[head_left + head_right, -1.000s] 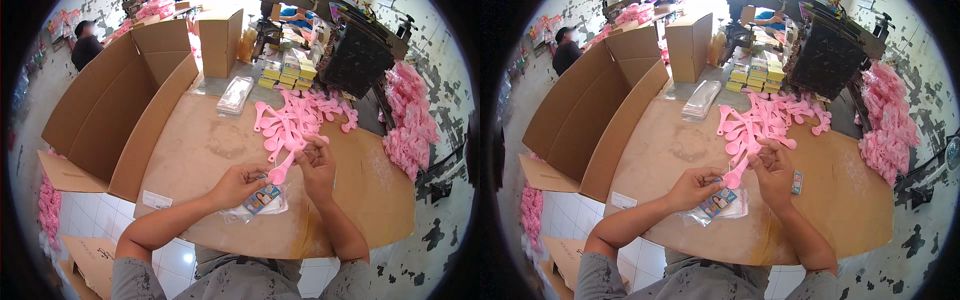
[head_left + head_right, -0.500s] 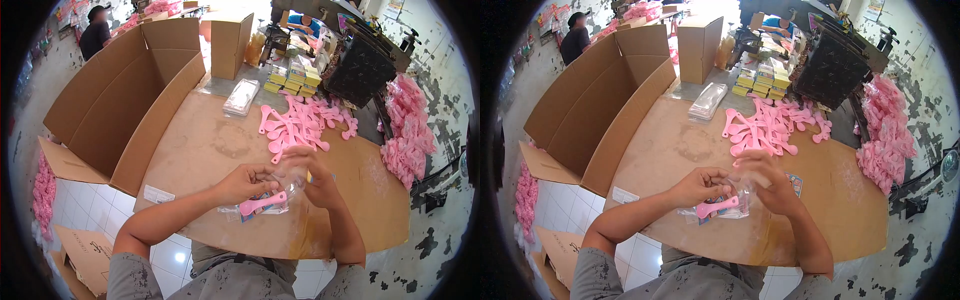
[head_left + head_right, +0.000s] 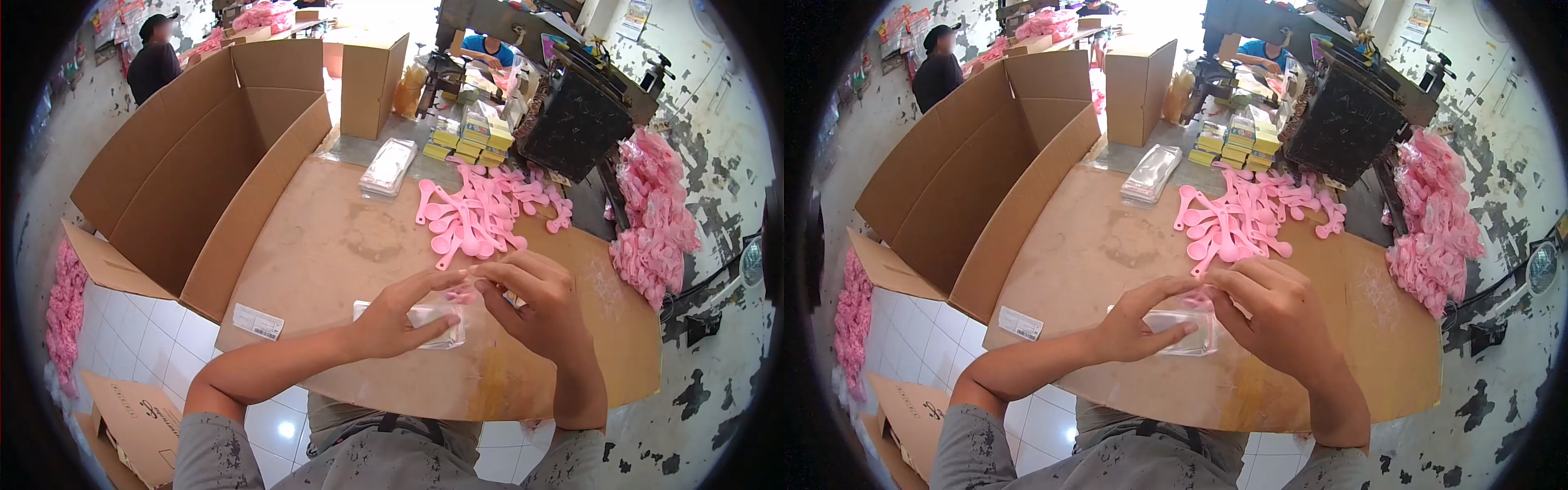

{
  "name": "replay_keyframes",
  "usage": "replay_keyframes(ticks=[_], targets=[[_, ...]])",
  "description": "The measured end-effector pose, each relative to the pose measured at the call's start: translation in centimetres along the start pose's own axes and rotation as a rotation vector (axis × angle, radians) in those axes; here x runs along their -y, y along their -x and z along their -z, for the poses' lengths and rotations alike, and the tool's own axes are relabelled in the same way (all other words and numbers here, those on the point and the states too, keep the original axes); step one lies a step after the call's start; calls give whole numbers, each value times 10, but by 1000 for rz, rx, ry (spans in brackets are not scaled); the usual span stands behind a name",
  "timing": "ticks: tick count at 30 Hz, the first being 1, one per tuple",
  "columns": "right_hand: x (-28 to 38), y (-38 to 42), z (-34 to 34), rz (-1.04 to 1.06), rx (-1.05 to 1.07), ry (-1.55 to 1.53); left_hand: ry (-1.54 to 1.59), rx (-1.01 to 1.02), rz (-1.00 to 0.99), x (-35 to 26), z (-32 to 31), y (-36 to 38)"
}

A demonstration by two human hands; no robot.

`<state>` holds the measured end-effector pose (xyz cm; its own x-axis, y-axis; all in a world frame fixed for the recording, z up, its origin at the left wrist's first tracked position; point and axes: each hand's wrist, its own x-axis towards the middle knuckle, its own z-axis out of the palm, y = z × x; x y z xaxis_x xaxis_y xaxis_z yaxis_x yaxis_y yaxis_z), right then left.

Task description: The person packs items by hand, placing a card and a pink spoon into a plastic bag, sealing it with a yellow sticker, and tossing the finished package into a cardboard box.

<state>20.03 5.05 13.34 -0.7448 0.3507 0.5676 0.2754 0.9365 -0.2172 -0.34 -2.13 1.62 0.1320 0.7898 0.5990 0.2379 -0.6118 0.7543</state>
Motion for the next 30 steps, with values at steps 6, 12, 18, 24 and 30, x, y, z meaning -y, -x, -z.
replay_keyframes(ticks=[6,12,18,24,30], targets=[[7,4,-5,-230,-3,-134,260,-38,144,2,1,1],[0,1,-36,180,-140,310,218,-24,154,-1,2,2],[-6,6,-49,249,-29,490,-79,59,135,-2,3,5],[-40,6,-10,-148,-118,159,4,74,121,8,-6,6],[-15,38,-26,73,-62,251,33,96,179,5,-3,5]])
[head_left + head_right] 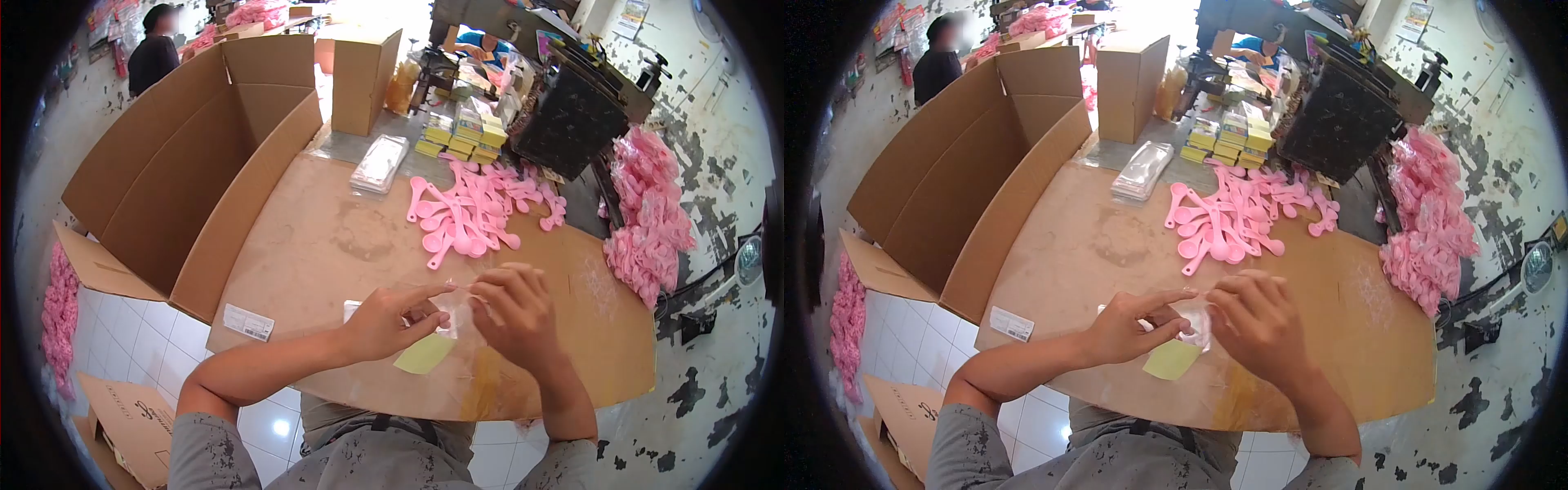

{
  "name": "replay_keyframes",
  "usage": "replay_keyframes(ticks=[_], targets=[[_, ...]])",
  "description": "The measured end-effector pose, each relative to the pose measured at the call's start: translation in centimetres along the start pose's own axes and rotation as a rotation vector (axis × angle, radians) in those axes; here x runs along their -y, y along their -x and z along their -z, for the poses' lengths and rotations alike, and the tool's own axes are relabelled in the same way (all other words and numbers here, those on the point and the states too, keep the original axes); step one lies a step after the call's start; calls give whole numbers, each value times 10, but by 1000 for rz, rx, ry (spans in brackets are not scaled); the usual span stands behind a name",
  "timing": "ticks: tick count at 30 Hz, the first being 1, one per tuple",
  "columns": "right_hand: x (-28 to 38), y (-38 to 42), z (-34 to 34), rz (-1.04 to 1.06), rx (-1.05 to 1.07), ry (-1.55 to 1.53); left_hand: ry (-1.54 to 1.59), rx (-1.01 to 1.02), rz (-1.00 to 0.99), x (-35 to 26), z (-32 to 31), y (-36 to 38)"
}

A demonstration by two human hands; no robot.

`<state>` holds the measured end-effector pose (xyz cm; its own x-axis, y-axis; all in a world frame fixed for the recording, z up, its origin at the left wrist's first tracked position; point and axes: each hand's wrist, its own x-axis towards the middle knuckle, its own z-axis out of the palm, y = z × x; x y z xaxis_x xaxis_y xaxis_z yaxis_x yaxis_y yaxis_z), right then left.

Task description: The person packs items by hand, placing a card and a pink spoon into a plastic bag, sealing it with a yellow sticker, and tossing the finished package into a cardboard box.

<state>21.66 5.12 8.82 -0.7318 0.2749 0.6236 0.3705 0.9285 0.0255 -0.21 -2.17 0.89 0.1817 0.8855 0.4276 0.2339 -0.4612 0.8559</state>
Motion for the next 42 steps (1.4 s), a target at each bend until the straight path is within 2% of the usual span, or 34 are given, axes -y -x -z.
replay_keyframes(ticks=[6,9,12,15,18,20,22,24,26,28,30,33,36,38,40,42], targets=[[8,4,-27,144,-34,182,-141,-11,-34,3,-7,5],[8,5,-31,95,67,202,-203,12,-29,2,-7,5],[-5,0,-32,50,62,133,-166,26,21,3,-9,4],[-24,9,-28,-143,-20,8,-94,60,71,2,-1,1],[-54,25,7,-581,38,-732,137,52,161,2,2,-2],[-82,50,57,-771,87,-1135,285,31,219,3,0,-4],[-153,108,87,-596,-53,-1523,361,19,259,4,1,-6],[-184,140,95,-884,15,-906,409,-5,292,5,2,-8],[-204,170,95,-1087,73,-267,437,-25,315,7,3,-7],[-236,211,90,-1088,51,184,444,-42,323,11,2,-9],[-261,260,79,-959,-34,425,509,-36,341,10,2,-9],[-220,215,87,-770,-38,529,549,-44,349,14,2,-11],[-178,155,63,-801,-151,116,537,-59,371,15,1,-15],[-113,96,41,-957,1,-414,512,-77,387,16,2,-14],[-74,67,16,-673,223,-719,476,-88,394,21,0,-14],[-40,46,-13,-583,259,-854,482,-95,369,24,-1,-12]])
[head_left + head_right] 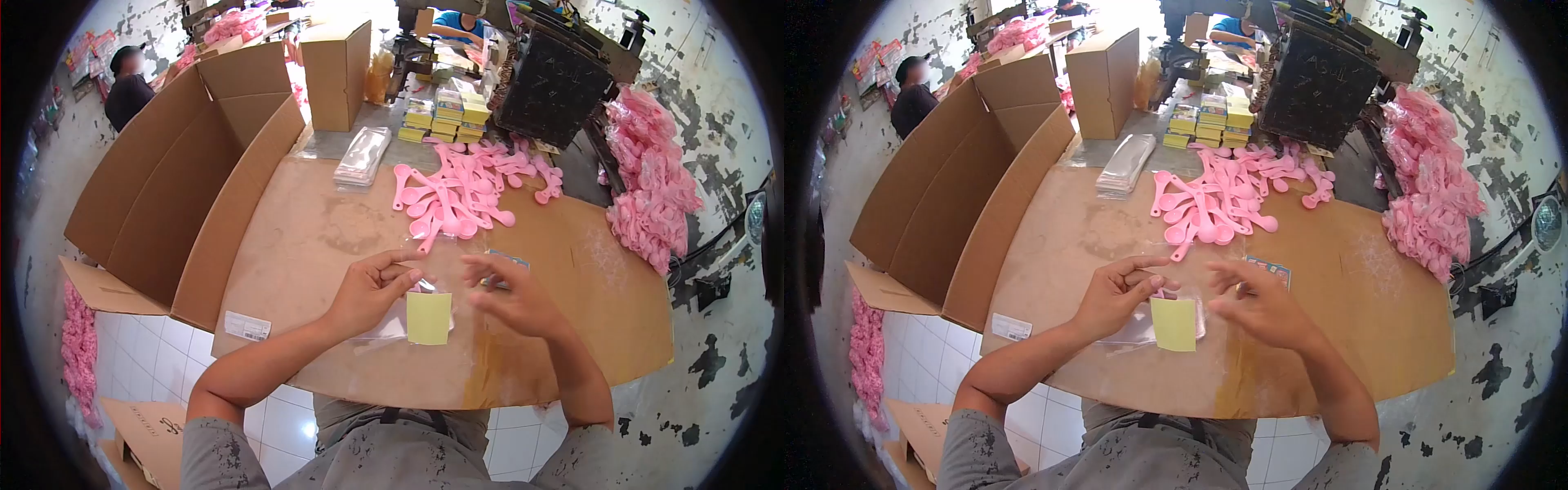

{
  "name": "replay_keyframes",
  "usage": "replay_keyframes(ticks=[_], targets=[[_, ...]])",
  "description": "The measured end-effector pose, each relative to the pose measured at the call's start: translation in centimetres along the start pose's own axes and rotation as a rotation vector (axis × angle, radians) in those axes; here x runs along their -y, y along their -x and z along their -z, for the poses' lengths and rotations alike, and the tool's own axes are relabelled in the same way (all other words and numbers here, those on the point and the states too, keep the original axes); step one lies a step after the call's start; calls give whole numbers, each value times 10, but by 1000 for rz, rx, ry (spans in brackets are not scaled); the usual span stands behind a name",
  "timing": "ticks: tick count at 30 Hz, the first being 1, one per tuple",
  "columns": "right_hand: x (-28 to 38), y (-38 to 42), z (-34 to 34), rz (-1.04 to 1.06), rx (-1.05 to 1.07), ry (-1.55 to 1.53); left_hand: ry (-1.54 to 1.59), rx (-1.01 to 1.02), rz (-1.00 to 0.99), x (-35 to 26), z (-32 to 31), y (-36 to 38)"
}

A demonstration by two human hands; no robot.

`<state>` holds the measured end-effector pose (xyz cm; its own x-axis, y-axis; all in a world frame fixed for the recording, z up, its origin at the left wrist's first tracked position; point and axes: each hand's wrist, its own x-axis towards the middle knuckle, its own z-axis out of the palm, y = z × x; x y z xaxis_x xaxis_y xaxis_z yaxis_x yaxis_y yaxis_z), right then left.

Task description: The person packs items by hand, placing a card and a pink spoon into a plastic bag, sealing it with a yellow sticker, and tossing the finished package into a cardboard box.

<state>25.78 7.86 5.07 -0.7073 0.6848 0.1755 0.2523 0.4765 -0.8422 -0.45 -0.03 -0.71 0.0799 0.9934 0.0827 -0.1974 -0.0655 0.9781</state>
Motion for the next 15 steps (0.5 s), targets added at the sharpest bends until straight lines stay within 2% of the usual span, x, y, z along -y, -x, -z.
replay_keyframes(ticks=[3,6,12,15], targets=[[-13,-18,-30,-78,93,-194,-20,-11,-34,4,0,-1],[-27,-26,-32,-162,101,-374,22,-15,-39,2,1,-2],[-39,-21,-34,-123,-47,-547,9,-45,36,11,4,-5],[-53,-19,-33,-153,-31,-550,-53,-65,45,10,3,-5]])
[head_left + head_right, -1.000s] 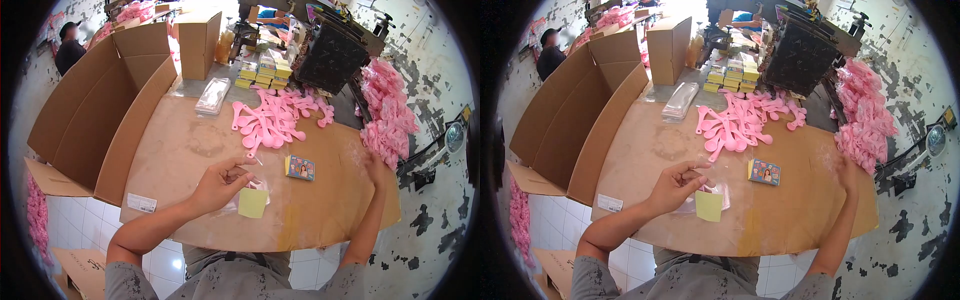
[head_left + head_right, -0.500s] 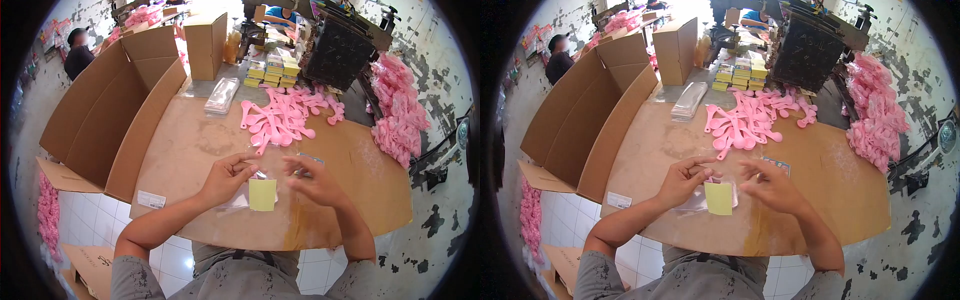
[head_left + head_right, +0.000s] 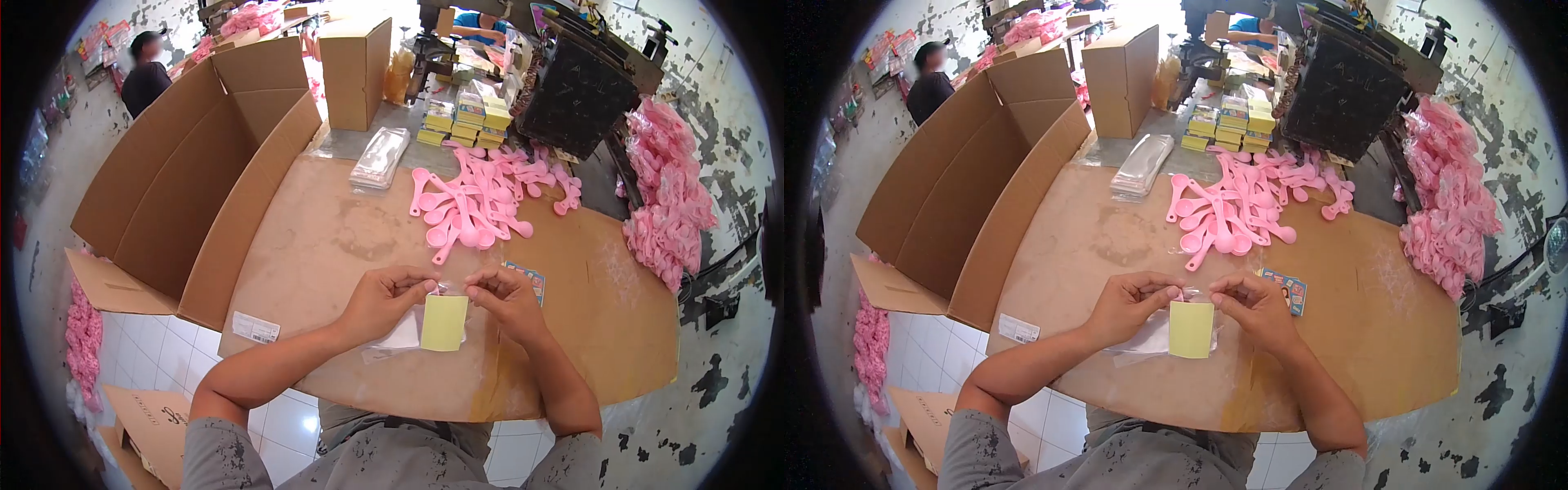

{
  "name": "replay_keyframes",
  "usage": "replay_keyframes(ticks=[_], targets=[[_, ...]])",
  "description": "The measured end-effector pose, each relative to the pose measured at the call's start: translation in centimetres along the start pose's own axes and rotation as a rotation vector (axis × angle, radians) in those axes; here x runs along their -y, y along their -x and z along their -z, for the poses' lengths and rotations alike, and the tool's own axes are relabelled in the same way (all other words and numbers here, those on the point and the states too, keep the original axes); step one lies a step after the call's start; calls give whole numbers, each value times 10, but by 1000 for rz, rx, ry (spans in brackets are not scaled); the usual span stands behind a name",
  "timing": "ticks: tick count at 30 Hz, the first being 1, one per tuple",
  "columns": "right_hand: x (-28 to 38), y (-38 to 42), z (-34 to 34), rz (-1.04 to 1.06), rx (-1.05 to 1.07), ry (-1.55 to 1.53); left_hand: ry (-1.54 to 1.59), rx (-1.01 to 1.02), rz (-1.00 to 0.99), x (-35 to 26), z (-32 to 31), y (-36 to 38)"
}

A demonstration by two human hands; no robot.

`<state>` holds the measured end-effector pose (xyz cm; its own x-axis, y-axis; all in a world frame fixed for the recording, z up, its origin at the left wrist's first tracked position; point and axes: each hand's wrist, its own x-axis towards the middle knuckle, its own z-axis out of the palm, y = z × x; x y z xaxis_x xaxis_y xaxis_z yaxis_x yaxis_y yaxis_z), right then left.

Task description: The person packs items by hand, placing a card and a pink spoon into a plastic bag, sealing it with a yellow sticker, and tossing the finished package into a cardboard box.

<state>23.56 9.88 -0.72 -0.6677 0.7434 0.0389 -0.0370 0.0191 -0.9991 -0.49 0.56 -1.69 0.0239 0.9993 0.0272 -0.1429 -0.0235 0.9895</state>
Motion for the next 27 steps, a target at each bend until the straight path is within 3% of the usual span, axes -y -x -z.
replay_keyframes(ticks=[13,27], targets=[[-7,3,11,121,-10,16,-57,101,-100,1,9,-1],[-2,2,9,116,-14,139,-62,76,13,0,6,-3]])
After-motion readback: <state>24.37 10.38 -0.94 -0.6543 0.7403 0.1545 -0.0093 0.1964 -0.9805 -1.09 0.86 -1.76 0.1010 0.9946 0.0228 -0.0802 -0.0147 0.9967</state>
